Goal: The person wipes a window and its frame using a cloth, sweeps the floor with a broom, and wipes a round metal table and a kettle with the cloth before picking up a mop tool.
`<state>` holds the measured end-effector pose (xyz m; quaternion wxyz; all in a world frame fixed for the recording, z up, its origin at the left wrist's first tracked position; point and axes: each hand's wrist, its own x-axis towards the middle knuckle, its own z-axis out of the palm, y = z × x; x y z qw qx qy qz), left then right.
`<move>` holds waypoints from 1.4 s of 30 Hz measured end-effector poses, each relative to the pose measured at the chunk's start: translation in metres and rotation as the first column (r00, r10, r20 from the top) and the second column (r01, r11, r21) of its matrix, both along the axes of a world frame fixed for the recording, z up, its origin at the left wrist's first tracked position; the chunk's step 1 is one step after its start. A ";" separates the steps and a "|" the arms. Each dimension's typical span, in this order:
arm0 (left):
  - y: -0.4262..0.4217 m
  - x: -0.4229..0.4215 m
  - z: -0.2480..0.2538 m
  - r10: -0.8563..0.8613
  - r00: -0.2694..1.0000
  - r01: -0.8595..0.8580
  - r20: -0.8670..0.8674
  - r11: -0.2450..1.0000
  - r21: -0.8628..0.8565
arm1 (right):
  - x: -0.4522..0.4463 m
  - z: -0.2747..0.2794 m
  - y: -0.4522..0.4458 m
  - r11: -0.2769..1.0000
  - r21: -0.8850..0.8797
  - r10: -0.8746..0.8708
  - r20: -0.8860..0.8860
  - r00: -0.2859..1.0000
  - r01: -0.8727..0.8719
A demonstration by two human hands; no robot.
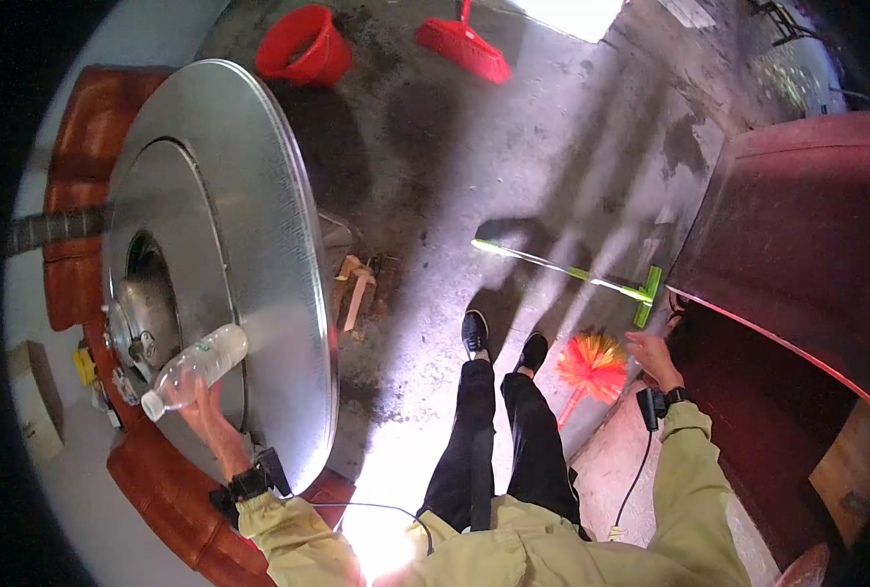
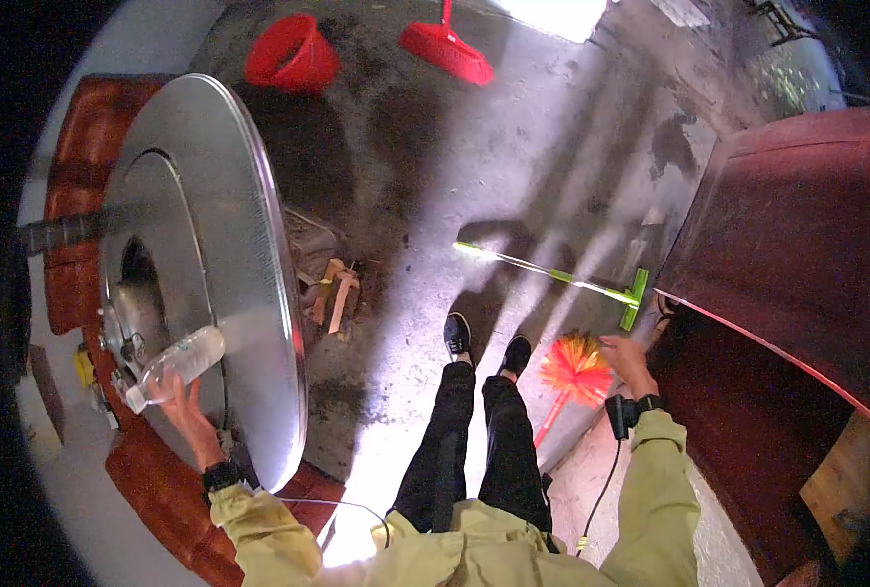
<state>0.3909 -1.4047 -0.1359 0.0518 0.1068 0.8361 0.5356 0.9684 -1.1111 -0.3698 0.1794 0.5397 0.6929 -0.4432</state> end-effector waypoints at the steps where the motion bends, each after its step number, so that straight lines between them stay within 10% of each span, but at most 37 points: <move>1: -0.002 0.001 -0.001 -0.016 1.000 0.016 0.006 1.000 0.012 | -0.003 -0.009 -0.005 1.000 -0.009 -0.020 -0.032 0.999 0.020; 13: 0.004 0.077 -0.012 0.142 0.985 -0.109 0.098 0.954 -0.279 | -0.007 -0.061 -0.039 0.975 -0.096 -0.203 -0.038 0.978 0.199; 16: 0.055 0.149 -0.049 -0.370 0.913 0.388 0.172 0.917 -0.087 | 0.027 -0.105 -0.080 0.917 -0.209 -0.330 0.082 0.940 0.340; 18: 0.109 0.173 -0.080 -0.805 0.562 0.806 0.190 0.482 -0.345 | 0.059 -0.151 -0.122 0.988 -0.111 -0.080 0.207 0.975 0.105; 20: 0.136 0.182 -0.157 -0.899 0.258 0.934 0.353 0.139 -0.330 | 0.085 -0.192 -0.179 0.932 -0.180 -0.238 0.353 0.905 0.315; 24: 0.170 0.177 -0.360 -0.938 -0.060 0.824 0.340 -0.239 -0.514 | 0.114 -0.216 -0.259 0.891 -0.216 -0.276 0.440 0.855 0.399; 30: 0.270 0.212 -0.507 -0.913 0.165 0.792 0.373 -0.102 -0.602 | 0.149 -0.282 -0.369 0.777 -0.016 -0.537 0.505 0.676 0.629; 41: 0.270 0.293 -0.611 -0.929 -0.291 0.691 0.229 -0.370 -0.621 | 0.105 -0.335 -0.324 0.666 0.236 -0.631 0.684 0.367 0.707; 42: 0.262 0.295 -0.615 -0.848 -0.099 0.948 0.521 -0.240 -0.210 | 0.106 -0.335 -0.321 0.653 0.251 -0.655 0.661 0.366 0.714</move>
